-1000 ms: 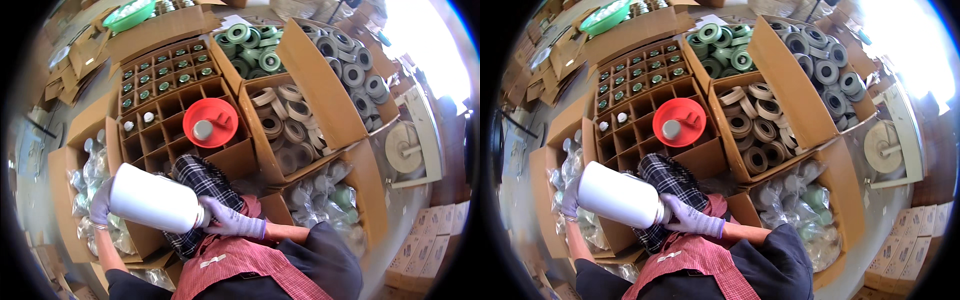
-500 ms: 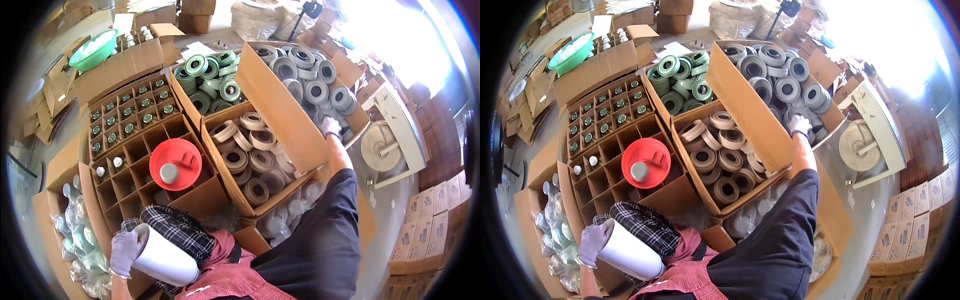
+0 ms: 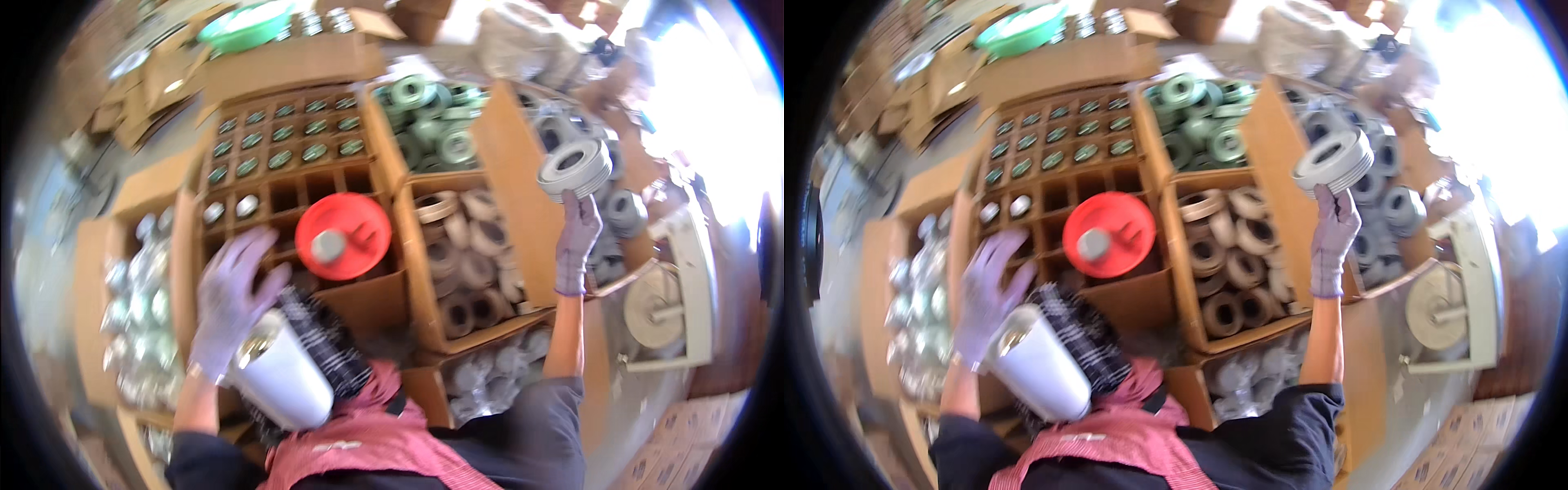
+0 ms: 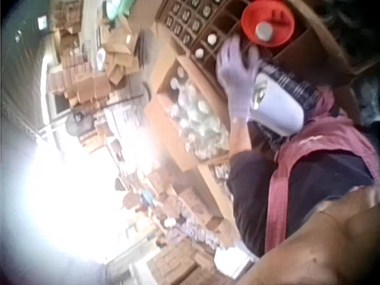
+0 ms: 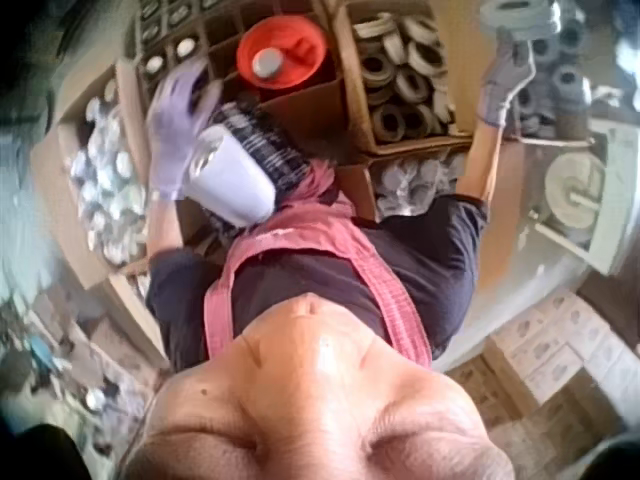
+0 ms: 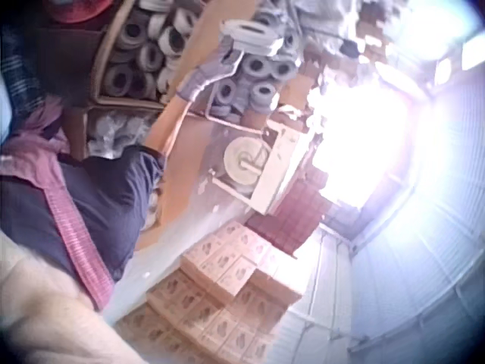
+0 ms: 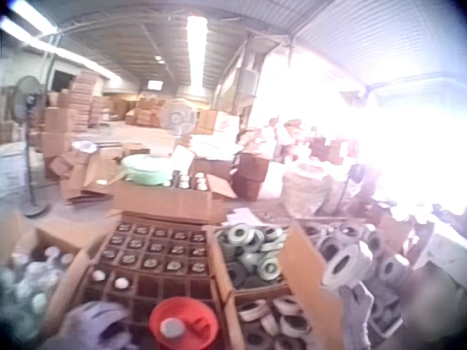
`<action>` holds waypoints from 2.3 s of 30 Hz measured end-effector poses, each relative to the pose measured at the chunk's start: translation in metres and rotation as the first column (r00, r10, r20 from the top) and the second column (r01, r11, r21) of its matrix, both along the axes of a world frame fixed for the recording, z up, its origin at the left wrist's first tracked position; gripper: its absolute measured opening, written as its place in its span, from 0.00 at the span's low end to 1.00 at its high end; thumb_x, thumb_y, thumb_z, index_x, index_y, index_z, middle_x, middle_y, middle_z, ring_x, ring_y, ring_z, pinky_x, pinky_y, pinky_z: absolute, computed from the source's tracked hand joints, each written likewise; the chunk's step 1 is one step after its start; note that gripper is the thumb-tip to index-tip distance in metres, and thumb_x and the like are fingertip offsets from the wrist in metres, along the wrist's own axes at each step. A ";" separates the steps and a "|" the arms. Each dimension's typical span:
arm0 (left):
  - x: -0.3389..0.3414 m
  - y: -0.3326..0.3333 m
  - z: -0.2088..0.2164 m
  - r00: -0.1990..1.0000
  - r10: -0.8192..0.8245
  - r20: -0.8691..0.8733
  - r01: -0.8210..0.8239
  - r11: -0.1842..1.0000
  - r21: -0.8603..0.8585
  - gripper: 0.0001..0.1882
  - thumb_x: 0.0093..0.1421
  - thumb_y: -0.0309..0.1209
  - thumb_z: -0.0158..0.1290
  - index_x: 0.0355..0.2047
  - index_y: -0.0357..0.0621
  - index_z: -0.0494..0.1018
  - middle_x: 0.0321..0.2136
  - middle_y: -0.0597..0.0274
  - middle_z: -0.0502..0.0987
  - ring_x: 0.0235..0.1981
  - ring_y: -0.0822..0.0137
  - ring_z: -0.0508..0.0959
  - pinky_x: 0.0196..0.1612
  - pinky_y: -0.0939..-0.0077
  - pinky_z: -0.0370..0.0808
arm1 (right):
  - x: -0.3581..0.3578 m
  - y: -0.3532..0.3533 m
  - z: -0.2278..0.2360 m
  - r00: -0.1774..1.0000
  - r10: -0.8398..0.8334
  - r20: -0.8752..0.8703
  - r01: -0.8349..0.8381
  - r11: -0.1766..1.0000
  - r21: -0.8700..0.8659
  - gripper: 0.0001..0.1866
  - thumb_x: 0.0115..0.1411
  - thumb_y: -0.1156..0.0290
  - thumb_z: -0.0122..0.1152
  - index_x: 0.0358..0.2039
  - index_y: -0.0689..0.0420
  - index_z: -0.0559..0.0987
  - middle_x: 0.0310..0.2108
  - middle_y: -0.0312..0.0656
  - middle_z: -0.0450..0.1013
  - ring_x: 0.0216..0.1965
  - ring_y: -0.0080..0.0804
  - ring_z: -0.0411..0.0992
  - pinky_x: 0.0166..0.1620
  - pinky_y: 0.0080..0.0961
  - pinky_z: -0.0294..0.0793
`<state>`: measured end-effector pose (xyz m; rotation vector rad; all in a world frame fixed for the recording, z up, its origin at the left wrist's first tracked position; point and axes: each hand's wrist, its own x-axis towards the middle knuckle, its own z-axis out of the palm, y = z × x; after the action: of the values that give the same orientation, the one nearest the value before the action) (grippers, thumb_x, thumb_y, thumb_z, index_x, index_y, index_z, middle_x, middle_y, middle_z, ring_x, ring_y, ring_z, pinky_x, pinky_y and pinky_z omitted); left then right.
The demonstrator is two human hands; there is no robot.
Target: The person assembles vacuum flasks by placing metal liners inside plastic outer shells, securing internal components, and placing the assembled units into cardboard dividers within a large shipping box.
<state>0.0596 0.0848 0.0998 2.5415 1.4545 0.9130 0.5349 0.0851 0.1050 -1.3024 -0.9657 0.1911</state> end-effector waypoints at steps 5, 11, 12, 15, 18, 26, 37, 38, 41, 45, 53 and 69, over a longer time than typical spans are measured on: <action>0.034 0.009 0.027 0.875 -0.461 0.146 0.452 0.887 0.096 0.47 0.47 0.58 0.63 0.64 0.52 0.65 0.66 0.54 0.59 0.67 0.51 0.58 0.68 0.56 0.54 | -0.233 -0.010 -0.038 0.474 0.619 -0.626 -0.689 0.704 0.174 0.09 0.66 0.69 0.55 0.36 0.61 0.78 0.32 0.33 0.74 0.32 0.18 0.69 0.37 0.18 0.70; -0.101 -0.016 -0.015 0.920 -0.203 0.335 0.281 0.938 -0.204 0.34 0.57 0.53 0.58 0.57 0.42 0.71 0.53 0.50 0.73 0.56 0.52 0.73 0.60 0.60 0.67 | -0.317 -0.017 -0.062 0.281 0.821 -0.497 -0.949 0.161 -0.270 0.16 0.68 0.64 0.53 0.41 0.66 0.80 0.34 0.34 0.78 0.38 0.17 0.73 0.43 0.18 0.73; -0.114 -0.031 -0.024 0.895 -0.169 0.414 0.302 0.911 -0.280 0.32 0.58 0.51 0.58 0.56 0.44 0.72 0.52 0.51 0.74 0.55 0.53 0.73 0.59 0.62 0.69 | -0.317 -0.020 -0.072 0.332 0.797 -0.505 -0.935 0.206 -0.290 0.16 0.68 0.64 0.52 0.41 0.66 0.80 0.34 0.34 0.77 0.36 0.17 0.72 0.42 0.18 0.72; -0.134 -0.058 -0.049 0.884 -0.211 0.416 0.368 0.865 -0.342 0.28 0.56 0.43 0.63 0.54 0.43 0.73 0.50 0.53 0.76 0.54 0.54 0.74 0.58 0.63 0.70 | -0.310 -0.026 -0.087 0.430 0.723 -0.541 -0.901 0.306 -0.308 0.16 0.69 0.67 0.50 0.47 0.66 0.78 0.39 0.36 0.77 0.41 0.19 0.71 0.48 0.18 0.71; -0.132 -0.067 -0.059 0.902 -0.228 0.366 0.359 0.867 -0.345 0.30 0.53 0.44 0.64 0.52 0.41 0.74 0.50 0.51 0.76 0.56 0.52 0.73 0.60 0.62 0.67 | -0.327 -0.028 -0.094 0.406 0.805 -0.433 -0.911 0.317 -0.264 0.19 0.70 0.65 0.49 0.54 0.63 0.73 0.47 0.38 0.74 0.49 0.23 0.69 0.54 0.20 0.67; -0.138 -0.068 -0.074 0.814 -0.275 0.511 0.484 0.809 -0.335 0.34 0.48 0.46 0.66 0.51 0.39 0.76 0.50 0.51 0.77 0.57 0.53 0.73 0.62 0.60 0.66 | -0.368 -0.039 -0.097 0.415 0.868 -0.273 -0.887 0.319 -0.333 0.24 0.71 0.57 0.43 0.52 0.66 0.74 0.51 0.51 0.72 0.55 0.40 0.69 0.59 0.29 0.65; -0.146 -0.068 -0.068 0.818 -0.282 0.501 0.494 0.792 -0.360 0.30 0.51 0.44 0.65 0.51 0.41 0.76 0.49 0.52 0.78 0.57 0.53 0.74 0.60 0.62 0.69 | -0.377 -0.046 -0.088 0.449 0.883 -0.137 -0.859 0.385 -0.337 0.19 0.68 0.63 0.45 0.44 0.66 0.78 0.49 0.55 0.73 0.52 0.47 0.72 0.56 0.32 0.68; -0.146 -0.069 -0.072 0.809 -0.292 0.510 0.497 0.802 -0.331 0.30 0.51 0.44 0.64 0.51 0.41 0.76 0.50 0.51 0.77 0.56 0.53 0.74 0.59 0.62 0.69 | -0.377 -0.046 -0.088 0.442 0.880 -0.175 -0.869 0.372 -0.325 0.19 0.68 0.63 0.45 0.44 0.66 0.78 0.49 0.55 0.73 0.52 0.47 0.72 0.56 0.32 0.68; -0.135 -0.089 -0.073 0.898 -0.231 0.375 0.356 0.881 -0.311 0.31 0.54 0.49 0.61 0.52 0.42 0.74 0.51 0.51 0.76 0.56 0.52 0.74 0.59 0.61 0.70 | -0.372 -0.037 -0.109 0.299 0.952 -0.062 -0.917 0.268 -0.295 0.18 0.70 0.65 0.41 0.46 0.64 0.76 0.51 0.54 0.73 0.52 0.47 0.72 0.58 0.34 0.67; -0.109 -0.094 -0.063 0.935 -0.169 0.311 0.280 0.891 -0.358 0.28 0.66 0.49 0.48 0.54 0.37 0.71 0.53 0.45 0.73 0.59 0.51 0.71 0.62 0.60 0.65 | -0.360 -0.029 -0.148 0.185 0.934 -0.306 -0.981 0.156 -0.118 0.17 0.67 0.68 0.42 0.49 0.65 0.74 0.53 0.55 0.71 0.56 0.50 0.70 0.62 0.36 0.63; -0.089 -0.063 -0.160 0.932 -0.187 0.310 0.197 0.980 -0.001 0.28 0.63 0.29 0.51 0.61 0.35 0.56 0.64 0.44 0.57 0.65 0.44 0.58 0.69 0.61 0.53 | -0.329 -0.105 -0.012 -0.008 0.824 0.566 -0.838 0.304 -0.454 0.25 0.54 0.70 0.61 0.54 0.59 0.74 0.49 0.52 0.70 0.49 0.51 0.71 0.54 0.46 0.69; -0.093 -0.163 -0.186 0.746 0.144 0.650 0.583 0.331 -0.742 0.18 0.63 0.34 0.51 0.52 0.45 0.75 0.44 0.62 0.80 0.44 0.64 0.81 0.51 0.73 0.75 | -0.205 -0.119 -0.106 0.468 0.884 0.002 -0.621 0.331 -0.710 0.34 0.65 0.44 0.49 0.58 0.62 0.70 0.57 0.55 0.66 0.61 0.46 0.64 0.63 0.38 0.60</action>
<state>-0.0335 -0.0787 -0.0860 1.2786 0.8671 0.4946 0.3300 -0.0334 -0.0014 -1.3720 -2.0029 1.1567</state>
